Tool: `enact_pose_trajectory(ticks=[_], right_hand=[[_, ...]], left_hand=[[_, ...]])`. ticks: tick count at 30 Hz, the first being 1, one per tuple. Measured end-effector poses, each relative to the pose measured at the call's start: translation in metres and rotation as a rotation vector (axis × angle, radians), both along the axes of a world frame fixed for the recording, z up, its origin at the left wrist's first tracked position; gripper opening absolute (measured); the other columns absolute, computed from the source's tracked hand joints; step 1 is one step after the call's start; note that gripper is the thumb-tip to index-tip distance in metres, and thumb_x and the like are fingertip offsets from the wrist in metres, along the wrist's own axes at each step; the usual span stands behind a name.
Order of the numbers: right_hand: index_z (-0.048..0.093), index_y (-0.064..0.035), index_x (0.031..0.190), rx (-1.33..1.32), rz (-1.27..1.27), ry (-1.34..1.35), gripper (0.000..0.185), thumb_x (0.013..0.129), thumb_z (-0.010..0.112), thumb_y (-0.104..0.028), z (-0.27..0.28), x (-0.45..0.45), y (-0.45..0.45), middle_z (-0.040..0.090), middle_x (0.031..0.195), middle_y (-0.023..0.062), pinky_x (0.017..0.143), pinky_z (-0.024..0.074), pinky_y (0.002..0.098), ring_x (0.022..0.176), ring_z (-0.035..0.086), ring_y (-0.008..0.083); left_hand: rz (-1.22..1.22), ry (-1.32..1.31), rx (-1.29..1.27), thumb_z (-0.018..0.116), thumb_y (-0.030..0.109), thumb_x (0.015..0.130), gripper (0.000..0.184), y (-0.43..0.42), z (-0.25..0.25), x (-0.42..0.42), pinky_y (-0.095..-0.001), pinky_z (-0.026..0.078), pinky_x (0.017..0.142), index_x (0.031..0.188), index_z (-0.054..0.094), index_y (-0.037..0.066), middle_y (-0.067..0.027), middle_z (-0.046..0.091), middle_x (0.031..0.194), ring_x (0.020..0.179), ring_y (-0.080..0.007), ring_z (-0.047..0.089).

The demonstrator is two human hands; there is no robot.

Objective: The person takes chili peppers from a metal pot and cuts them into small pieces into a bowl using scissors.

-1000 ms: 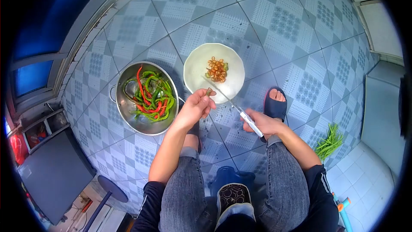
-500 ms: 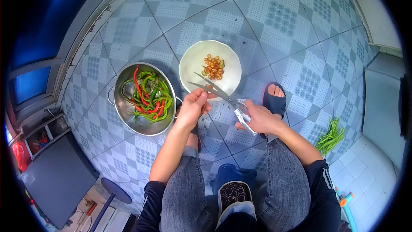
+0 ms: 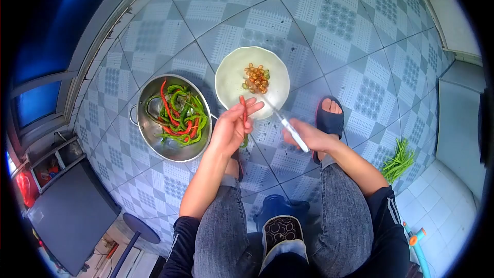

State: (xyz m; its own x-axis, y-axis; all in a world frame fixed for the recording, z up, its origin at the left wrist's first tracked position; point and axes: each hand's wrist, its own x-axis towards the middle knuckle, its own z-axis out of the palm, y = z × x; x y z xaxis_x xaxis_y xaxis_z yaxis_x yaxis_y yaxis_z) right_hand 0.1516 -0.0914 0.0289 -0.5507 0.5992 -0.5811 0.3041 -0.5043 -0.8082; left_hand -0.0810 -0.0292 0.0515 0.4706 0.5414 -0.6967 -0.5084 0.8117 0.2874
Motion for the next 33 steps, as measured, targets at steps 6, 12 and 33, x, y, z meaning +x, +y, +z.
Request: enact_pose_trajectory(ticks=[6, 12, 33], right_hand=[[0.044, 0.0015, 0.097, -0.306, -0.132, 0.190, 0.045, 0.082, 0.058, -0.039, 0.005, 0.005, 0.002, 0.052, 0.079, 0.0052, 0.066, 0.0429, 0.0272, 0.074, 0.052, 0.0136], [0.042, 0.0027, 0.098, 0.069, -0.034, -0.157, 0.053, 0.078, 0.062, -0.042, -0.003, 0.005, -0.003, 0.056, 0.080, 0.0169, 0.066, 0.0445, 0.0350, 0.076, 0.058, 0.0253], [0.039, 0.0107, 0.097, 0.102, 0.232, -0.423, 0.073, 0.070, 0.065, -0.052, 0.052, -0.005, 0.022, 0.056, 0.090, 0.0285, 0.071, 0.0457, 0.0392, 0.086, 0.058, 0.0380]], left_hand=[[0.018, 0.099, 0.001, 0.035, 0.015, 0.092, 0.037, 0.006, 0.001, -0.006, -0.0204, 0.040, 0.053, 0.123, 0.038, -0.005, -0.0206, 0.053, 0.115, 0.057, -0.0100, 0.046], [-0.167, 0.341, 0.225, 0.042, 0.019, 0.093, 0.032, 0.008, 0.006, -0.005, -0.0192, 0.036, 0.046, 0.113, 0.049, -0.004, -0.0107, 0.062, 0.084, 0.051, -0.0083, 0.044], [-0.514, 0.771, 0.496, 0.045, 0.013, 0.089, 0.019, 0.000, -0.003, 0.008, -0.0204, 0.030, 0.048, 0.097, 0.058, 0.002, 0.0009, 0.056, 0.063, 0.052, -0.0034, 0.037]])
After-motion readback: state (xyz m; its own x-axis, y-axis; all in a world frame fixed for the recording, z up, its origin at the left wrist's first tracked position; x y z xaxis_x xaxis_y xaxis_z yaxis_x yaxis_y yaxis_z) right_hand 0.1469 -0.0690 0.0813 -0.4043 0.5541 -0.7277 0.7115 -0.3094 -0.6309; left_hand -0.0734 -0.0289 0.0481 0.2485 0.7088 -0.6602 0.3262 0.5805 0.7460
